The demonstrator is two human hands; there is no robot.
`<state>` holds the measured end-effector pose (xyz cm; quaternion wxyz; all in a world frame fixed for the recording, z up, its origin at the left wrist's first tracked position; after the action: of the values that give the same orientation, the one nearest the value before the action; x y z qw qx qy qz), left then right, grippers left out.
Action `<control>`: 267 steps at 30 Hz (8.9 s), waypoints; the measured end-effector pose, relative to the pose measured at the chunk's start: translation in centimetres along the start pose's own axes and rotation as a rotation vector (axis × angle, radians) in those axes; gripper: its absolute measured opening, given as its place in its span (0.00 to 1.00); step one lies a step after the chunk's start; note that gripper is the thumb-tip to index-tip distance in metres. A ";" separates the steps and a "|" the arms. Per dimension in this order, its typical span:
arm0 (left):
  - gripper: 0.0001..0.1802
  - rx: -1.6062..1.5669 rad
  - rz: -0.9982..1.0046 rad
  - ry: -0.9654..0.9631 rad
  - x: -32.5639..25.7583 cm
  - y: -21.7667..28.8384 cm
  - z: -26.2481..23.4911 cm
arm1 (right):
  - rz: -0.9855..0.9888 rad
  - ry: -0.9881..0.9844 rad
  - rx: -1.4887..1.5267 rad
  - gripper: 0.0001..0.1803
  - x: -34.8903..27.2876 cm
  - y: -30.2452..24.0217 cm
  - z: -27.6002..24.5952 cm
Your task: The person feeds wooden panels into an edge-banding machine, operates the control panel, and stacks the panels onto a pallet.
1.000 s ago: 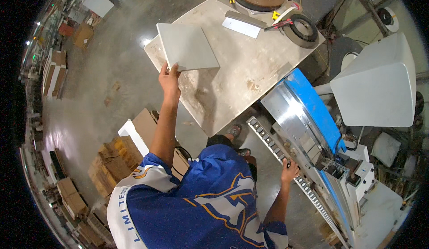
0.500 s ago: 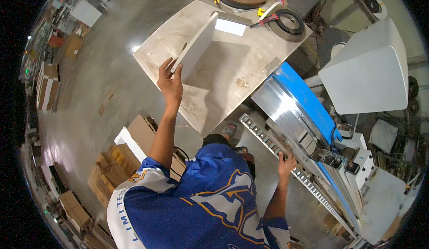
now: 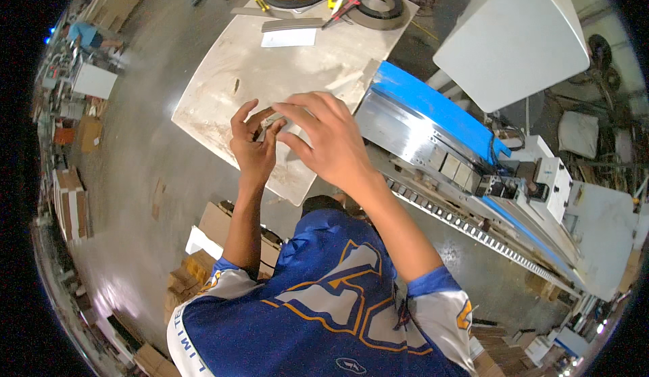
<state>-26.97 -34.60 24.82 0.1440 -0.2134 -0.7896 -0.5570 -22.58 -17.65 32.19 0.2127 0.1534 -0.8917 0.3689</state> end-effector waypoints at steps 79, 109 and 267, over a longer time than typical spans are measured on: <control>0.19 0.188 0.436 -0.697 1.6 5.1 6.5 | 0.650 -0.125 0.998 0.14 -13.4 8.3 -5.4; 0.11 -0.339 0.125 -0.798 2.0 5.4 19.1 | 0.571 0.152 -0.348 0.19 -12.4 8.3 -14.1; 0.32 -0.231 -0.915 -0.981 -14.3 -11.5 29.8 | 1.812 1.298 1.091 0.32 -37.0 14.7 6.8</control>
<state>-20.00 -12.38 -1.31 -0.5046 -0.1001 -0.7098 -0.4813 1.24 -8.23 0.94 0.1914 -0.6603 -0.1361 0.7133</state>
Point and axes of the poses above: each hand's wrist, its own x-axis towards the middle knuckle, its own z-axis out of the palm, y = z × x, the point moved 1 cm from there along x, towards the middle knuckle, and after that the axes turned 3 degrees about -y, right-handed, at the moved point
